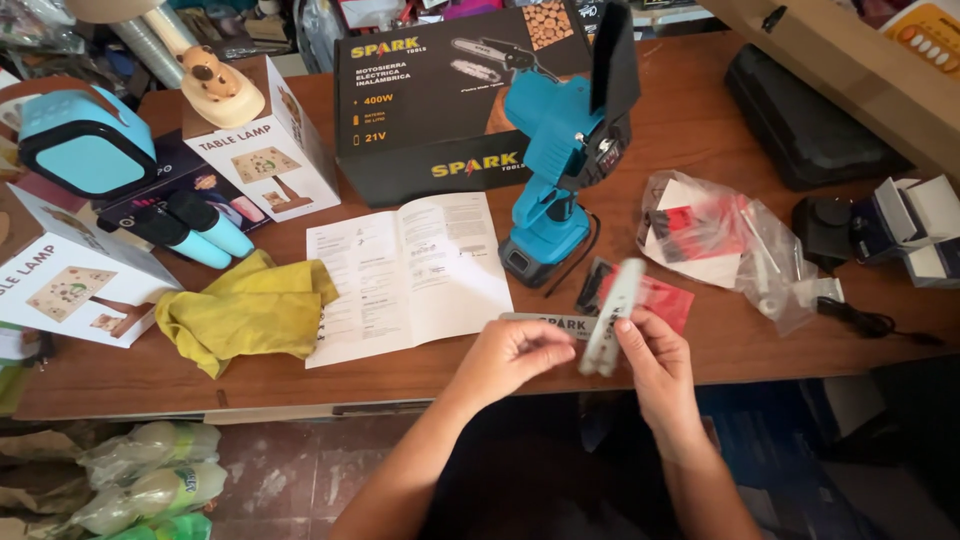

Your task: Unboxing and assembling a mini electric chainsaw while referring to the instruction manual.

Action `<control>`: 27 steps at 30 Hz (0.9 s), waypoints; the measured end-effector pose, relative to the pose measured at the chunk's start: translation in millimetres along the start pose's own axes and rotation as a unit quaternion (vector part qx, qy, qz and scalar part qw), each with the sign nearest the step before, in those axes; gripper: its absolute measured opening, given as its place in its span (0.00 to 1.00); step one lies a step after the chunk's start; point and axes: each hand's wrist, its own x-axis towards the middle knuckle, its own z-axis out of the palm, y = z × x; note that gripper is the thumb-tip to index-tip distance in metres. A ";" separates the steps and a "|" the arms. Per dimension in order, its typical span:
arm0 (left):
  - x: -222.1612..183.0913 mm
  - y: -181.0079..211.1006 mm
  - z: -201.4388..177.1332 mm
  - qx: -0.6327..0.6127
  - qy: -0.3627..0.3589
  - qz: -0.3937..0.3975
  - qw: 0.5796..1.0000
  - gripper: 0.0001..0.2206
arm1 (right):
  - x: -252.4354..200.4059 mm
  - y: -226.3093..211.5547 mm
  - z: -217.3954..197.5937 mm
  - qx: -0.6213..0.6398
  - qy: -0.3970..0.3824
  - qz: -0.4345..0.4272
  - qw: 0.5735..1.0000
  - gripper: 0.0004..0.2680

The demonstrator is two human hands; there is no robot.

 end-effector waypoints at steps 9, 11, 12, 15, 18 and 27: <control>2.3 -12.3 -15.7 -0.014 0.024 0.025 0.999 0.16 | 10.3 -44.2 0.9 -0.229 -0.205 -0.054 0.950 0.08; 0.2 -14.9 -18.9 -0.010 0.017 0.009 1.000 0.14 | 9.2 -43.8 1.3 -0.225 -0.213 -0.040 0.950 0.08; -0.6 -14.9 -21.1 -0.021 0.027 0.009 0.999 0.14 | 7.7 -43.7 1.5 -0.210 -0.203 -0.030 0.956 0.08; -1.4 -26.8 -33.5 -0.038 0.057 0.010 0.998 0.13 | 6.4 -30.2 -11.6 -0.186 -0.174 -0.012 0.967 0.09; -1.5 -27.4 -46.2 -0.047 0.090 0.012 0.995 0.12 | 7.2 -29.5 -21.4 -0.167 -0.141 -0.001 0.976 0.10; -3.9 -20.4 -60.9 -0.080 0.159 0.013 0.984 0.12 | 10.4 -22.6 -42.6 -0.135 -0.069 0.004 0.988 0.09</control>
